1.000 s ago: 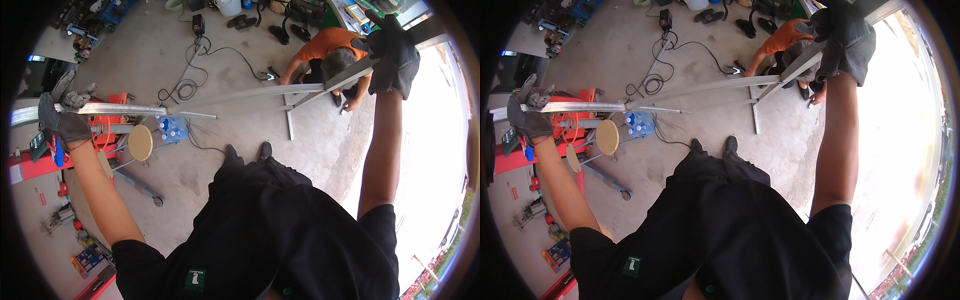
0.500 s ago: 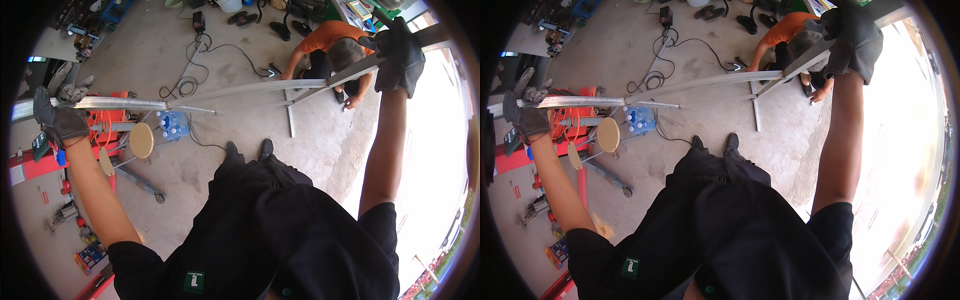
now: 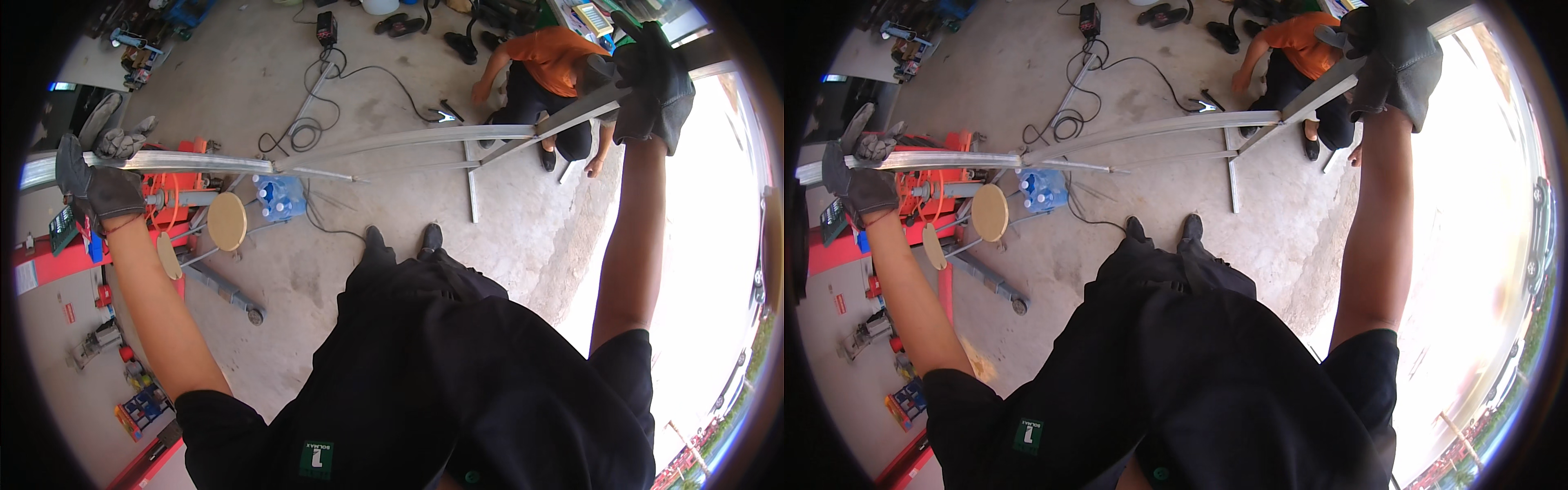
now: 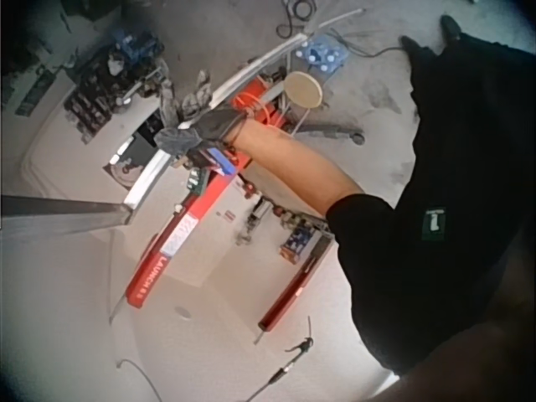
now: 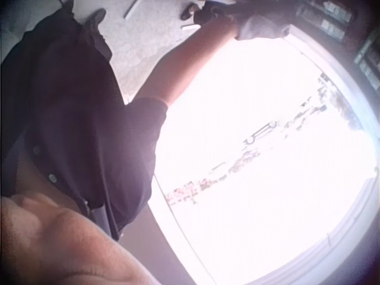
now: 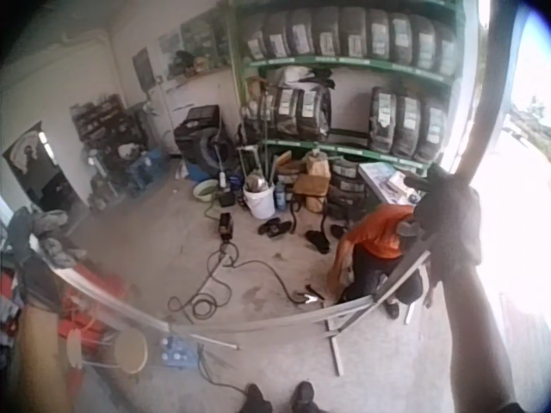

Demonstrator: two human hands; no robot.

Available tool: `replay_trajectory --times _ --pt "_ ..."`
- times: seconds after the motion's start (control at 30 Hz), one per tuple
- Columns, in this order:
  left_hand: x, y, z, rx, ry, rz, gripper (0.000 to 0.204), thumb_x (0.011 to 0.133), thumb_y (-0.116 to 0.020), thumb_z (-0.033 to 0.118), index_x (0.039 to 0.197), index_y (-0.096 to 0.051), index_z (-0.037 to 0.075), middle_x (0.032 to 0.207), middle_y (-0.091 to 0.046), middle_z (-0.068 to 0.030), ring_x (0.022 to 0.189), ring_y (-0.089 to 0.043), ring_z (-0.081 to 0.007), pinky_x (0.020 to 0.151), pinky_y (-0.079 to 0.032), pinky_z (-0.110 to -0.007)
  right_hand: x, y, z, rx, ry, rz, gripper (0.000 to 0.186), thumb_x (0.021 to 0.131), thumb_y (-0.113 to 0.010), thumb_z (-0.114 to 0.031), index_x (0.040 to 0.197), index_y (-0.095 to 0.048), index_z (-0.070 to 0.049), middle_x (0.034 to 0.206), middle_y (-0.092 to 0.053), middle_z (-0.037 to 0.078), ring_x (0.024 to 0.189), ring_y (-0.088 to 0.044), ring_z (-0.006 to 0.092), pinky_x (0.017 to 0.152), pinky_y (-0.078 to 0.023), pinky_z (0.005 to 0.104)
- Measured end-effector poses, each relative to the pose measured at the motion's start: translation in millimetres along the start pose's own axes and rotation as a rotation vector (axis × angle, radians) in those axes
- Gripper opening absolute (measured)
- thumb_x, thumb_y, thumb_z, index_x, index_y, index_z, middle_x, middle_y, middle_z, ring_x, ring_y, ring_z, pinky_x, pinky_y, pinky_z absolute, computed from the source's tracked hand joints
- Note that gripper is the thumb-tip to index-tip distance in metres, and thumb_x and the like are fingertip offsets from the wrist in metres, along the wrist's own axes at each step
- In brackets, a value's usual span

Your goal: The person sits on the floor and welds a metal frame using a welding torch, creating bright sparks. After finishing the weld, the person stands up, lifts the frame, and positions it upright while another person assists in holding and aligning the structure.

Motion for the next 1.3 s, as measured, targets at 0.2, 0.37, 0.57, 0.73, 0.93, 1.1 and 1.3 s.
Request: replay_trajectory --times 0.2,0.37,0.57,0.73,0.93,1.1,1.3 --pt "4.8 3.9 -6.5 0.013 -0.01 0.031 0.071 0.097 -0.059 0.052 0.127 -0.06 -0.012 0.078 -0.053 -0.0119 0.067 -0.051 -0.021 0.096 -0.051 -0.047 -0.6 -7.1 -11.8 0.118 0.132 0.003 0.03 0.097 -0.067 -0.018 0.126 -0.074 -0.014 0.086 -0.072 0.006 0.071 -0.07 0.0199 0.061 -0.055 0.0305" --pt "3.3 6.2 -11.5 0.034 -0.023 0.074 0.071 0.096 -0.059 0.052 0.128 -0.059 -0.012 0.079 -0.055 -0.0127 0.068 -0.053 -0.0215 0.096 -0.052 -0.046 2.0 -12.5 -32.8 -0.035 0.124 -0.038 0.022 0.096 -0.065 -0.022 0.116 -0.074 -0.016 0.084 -0.07 0.004 0.071 -0.07 0.0187 0.061 -0.054 0.0322" --pt "-4.3 -0.6 -48.1 0.068 -0.06 0.194 0.072 0.096 -0.06 0.052 0.129 -0.059 -0.012 0.08 -0.056 -0.0137 0.069 -0.054 -0.0221 0.096 -0.052 -0.046 3.9 -11.4 -36.1 -0.185 0.129 -0.029 0.023 0.096 -0.065 -0.023 0.116 -0.074 -0.014 0.083 -0.069 0.006 0.072 -0.07 0.0192 0.06 -0.054 0.034" --pt "3.3 1.6 -56.7 0.08 -0.089 0.262 0.072 0.096 -0.06 0.052 0.129 -0.059 -0.012 0.081 -0.058 -0.0145 0.07 -0.055 -0.0225 0.097 -0.052 -0.045 7.4 -14.9 -37.2 -0.302 0.127 -0.042 0.024 0.096 -0.065 -0.024 0.117 -0.073 -0.013 0.082 -0.069 0.007 0.072 -0.07 0.0197 0.06 -0.053 0.0355" --pt "0.6 0.7 -61.1 0.076 -0.086 0.287 0.063 0.099 -0.056 0.052 0.121 -0.06 -0.008 0.079 -0.06 -0.0116 0.063 -0.054 -0.0195 0.082 -0.051 -0.04 7.9 -19.4 -22.3 -0.148 0.047 -0.003 0.03 0.097 -0.065 -0.023 0.124 -0.073 -0.013 0.08 -0.069 0.007 0.072 -0.071 0.0186 0.059 -0.054 0.0343" --pt "-13.3 -7.7 -93.9 0.058 -0.019 0.35 0.057 0.102 -0.053 0.052 0.112 -0.062 -0.003 0.077 -0.063 -0.0086 0.056 -0.052 -0.0164 0.067 -0.05 -0.035 13.7 -21.2 -3.4 0.022 -0.065 -0.117 0.03 0.099 -0.061 -0.023 0.124 -0.074 -0.013 0.077 -0.069 0.005 0.07 -0.071 0.0168 0.059 -0.053 0.0307" --pt "-25.1 -7.7 -108.0 0.017 0.097 0.421 0.052 0.106 -0.048 0.051 0.102 -0.064 0.002 0.075 -0.066 -0.005 0.047 -0.049 -0.0126 0.048 -0.049 -0.03 8.3 -14.2 -29.4 -0.123 0.043 -0.01 0.022 0.098 -0.058 -0.029 0.107 -0.075 -0.017 0.076 -0.069 0.003 0.066 -0.068 0.0174 0.059 -0.051 0.031"
Point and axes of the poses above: each hand's wrist, its own x-axis towards the middle knuckle, its own y-axis out of the back of the hand, z = x × y, the point moved 5 cm from there along x, towards the middle knuckle
